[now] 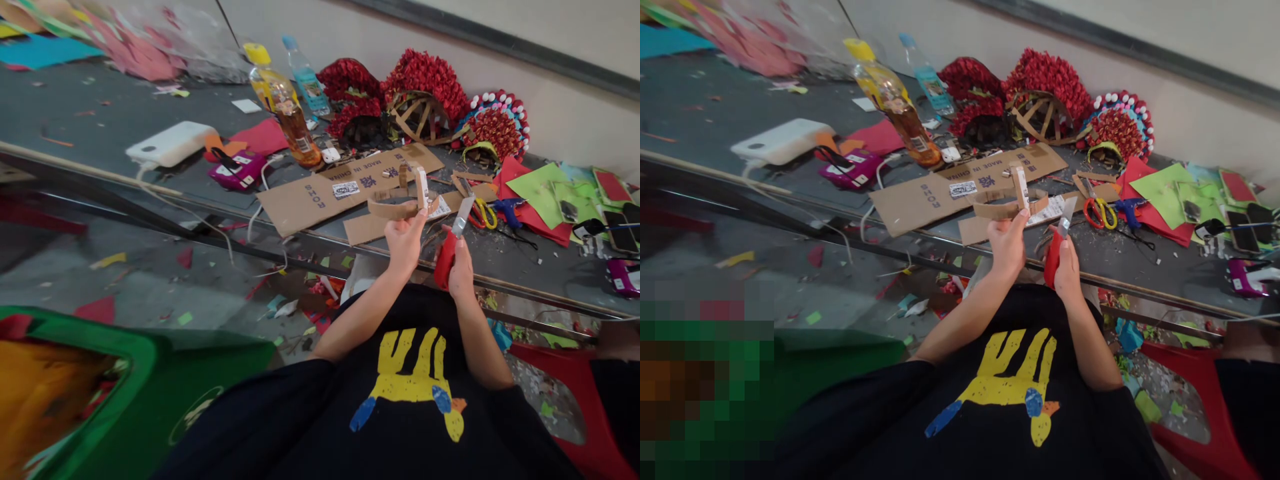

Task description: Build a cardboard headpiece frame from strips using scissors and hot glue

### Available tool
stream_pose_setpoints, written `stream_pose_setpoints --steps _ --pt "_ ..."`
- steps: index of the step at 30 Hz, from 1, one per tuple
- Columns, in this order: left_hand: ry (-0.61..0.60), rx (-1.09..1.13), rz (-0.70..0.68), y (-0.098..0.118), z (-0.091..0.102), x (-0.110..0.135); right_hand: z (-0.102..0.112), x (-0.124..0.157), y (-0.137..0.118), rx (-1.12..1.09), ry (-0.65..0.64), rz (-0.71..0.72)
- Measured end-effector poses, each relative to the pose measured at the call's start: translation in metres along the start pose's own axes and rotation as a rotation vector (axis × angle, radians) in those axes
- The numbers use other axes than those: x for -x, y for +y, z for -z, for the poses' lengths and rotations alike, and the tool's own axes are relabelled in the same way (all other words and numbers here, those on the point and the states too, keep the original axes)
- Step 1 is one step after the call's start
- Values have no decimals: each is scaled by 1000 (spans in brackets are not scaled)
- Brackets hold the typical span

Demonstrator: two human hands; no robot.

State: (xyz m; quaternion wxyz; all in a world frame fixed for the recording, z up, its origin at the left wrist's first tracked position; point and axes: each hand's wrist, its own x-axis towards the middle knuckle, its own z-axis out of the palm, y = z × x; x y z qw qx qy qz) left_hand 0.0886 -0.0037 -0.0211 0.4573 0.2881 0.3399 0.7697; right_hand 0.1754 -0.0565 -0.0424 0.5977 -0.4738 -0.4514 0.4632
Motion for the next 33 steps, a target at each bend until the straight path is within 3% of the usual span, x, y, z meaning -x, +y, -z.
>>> stream_pose_setpoints --steps 6,12,16,25,30,33 --pt "-38 -8 -28 -14 -3 -12 8 -24 -6 -155 -100 -155" --pt "-45 -44 -13 -49 -2 -40 15 -59 -3 -15 -30 -77" --pt "-19 -6 -13 -65 2 -50 21 -77 14 -111 -15 -138" --pt "-110 -91 -77 -74 10 -54 33 -75 14 -297 -91 -270" --pt "-135 -89 -71 -76 11 -55 33 -73 15 -225 -89 -212" --pt "-134 -99 -53 -73 9 -54 31 -75 16 -225 -126 -251"
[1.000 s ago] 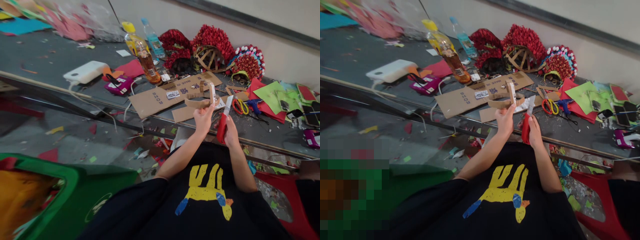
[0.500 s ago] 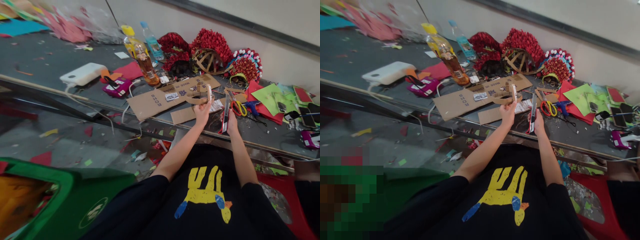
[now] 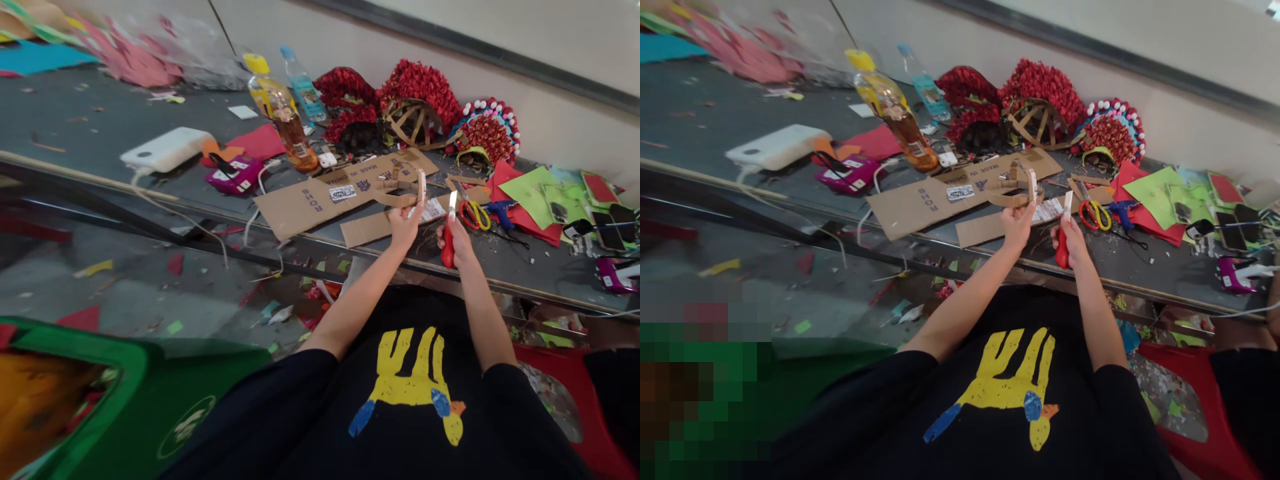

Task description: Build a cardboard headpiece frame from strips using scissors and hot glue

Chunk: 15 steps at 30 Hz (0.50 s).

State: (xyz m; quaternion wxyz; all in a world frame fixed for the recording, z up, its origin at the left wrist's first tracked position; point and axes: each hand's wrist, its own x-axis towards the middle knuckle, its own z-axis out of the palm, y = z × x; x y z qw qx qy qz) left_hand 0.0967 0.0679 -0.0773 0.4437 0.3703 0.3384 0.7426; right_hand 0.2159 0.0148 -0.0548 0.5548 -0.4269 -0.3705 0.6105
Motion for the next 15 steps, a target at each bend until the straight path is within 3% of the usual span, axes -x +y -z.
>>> stream_pose_setpoints --steps 9,15 --pt "19 -63 25 6 1 2 -1 2 -4 -145 -36 -116" --pt "-4 -42 10 3 1 1 3 -2 3 -13 15 -77"
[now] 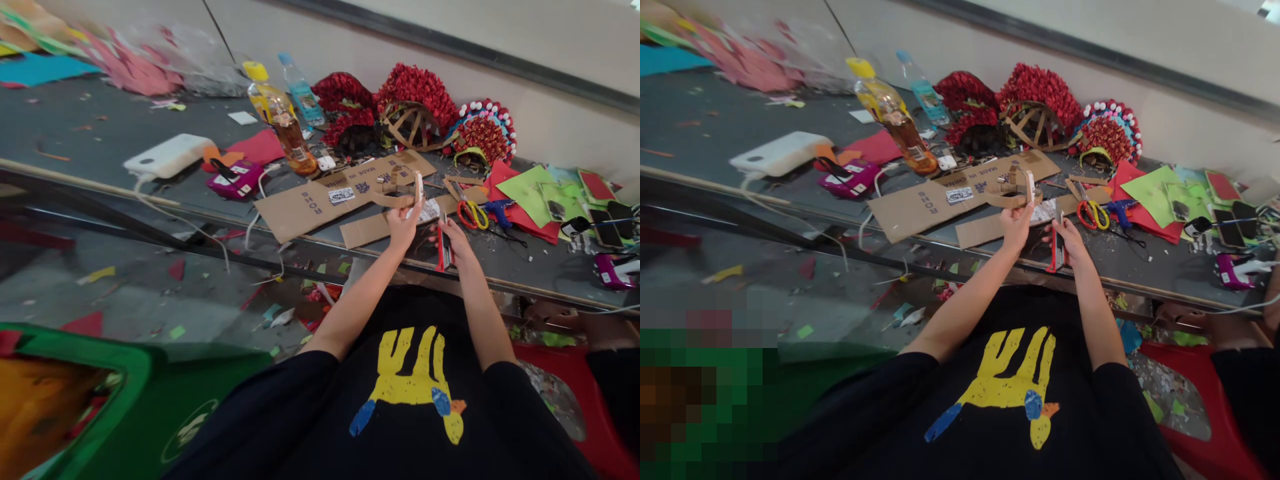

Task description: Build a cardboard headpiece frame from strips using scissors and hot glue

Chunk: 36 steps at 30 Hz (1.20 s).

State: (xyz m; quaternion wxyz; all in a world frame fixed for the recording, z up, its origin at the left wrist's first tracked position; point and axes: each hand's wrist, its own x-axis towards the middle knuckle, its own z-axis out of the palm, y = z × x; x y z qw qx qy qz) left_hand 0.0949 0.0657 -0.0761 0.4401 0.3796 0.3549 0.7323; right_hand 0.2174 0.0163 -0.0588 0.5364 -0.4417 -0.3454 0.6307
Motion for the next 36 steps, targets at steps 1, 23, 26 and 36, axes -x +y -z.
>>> stream_pose_setpoints --steps 1,23,26,36 --pt "-1 -2 -11 -1 0 0 0 -2 0 9 -6 -2" --pt "-25 -22 -50 -8 1 -4 -3 -4 -3 -62 -54 10" --pt "-38 -32 -44 -9 1 -3 -4 -1 -2 -15 -32 -5" --pt "-66 -59 -36 -10 2 -2 -3 -2 -3 -44 -82 -16"
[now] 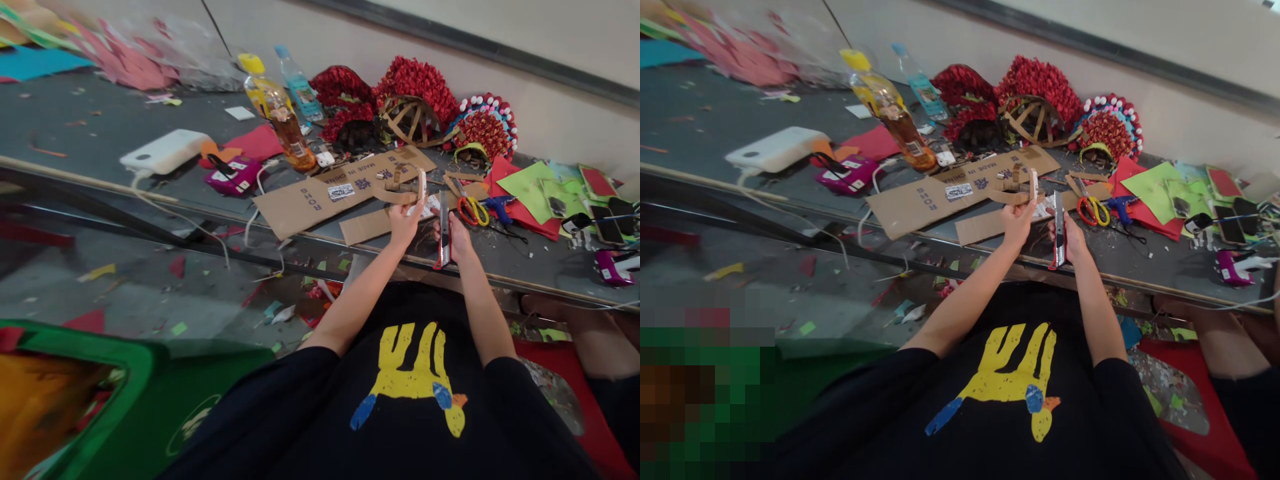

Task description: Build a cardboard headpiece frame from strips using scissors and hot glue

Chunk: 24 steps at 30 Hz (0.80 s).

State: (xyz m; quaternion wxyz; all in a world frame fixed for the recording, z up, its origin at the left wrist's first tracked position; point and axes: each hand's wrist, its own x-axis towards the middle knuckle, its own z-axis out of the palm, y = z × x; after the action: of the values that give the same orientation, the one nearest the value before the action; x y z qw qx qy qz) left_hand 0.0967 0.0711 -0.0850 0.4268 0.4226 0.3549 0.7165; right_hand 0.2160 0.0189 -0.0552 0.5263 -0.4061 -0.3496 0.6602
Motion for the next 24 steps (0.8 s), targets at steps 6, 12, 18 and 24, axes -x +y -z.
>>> stream_pose_setpoints --steps 6,12,18,24 --pt "1 6 -22 3 0 1 2 1 2 -25 -13 -1" --pt "2 -34 -34 9 0 2 3 -6 17 218 26 159" --pt "6 11 -16 2 -1 0 10 -12 18 107 89 124" --pt "-25 -41 -34 7 0 3 2 0 6 37 69 71"
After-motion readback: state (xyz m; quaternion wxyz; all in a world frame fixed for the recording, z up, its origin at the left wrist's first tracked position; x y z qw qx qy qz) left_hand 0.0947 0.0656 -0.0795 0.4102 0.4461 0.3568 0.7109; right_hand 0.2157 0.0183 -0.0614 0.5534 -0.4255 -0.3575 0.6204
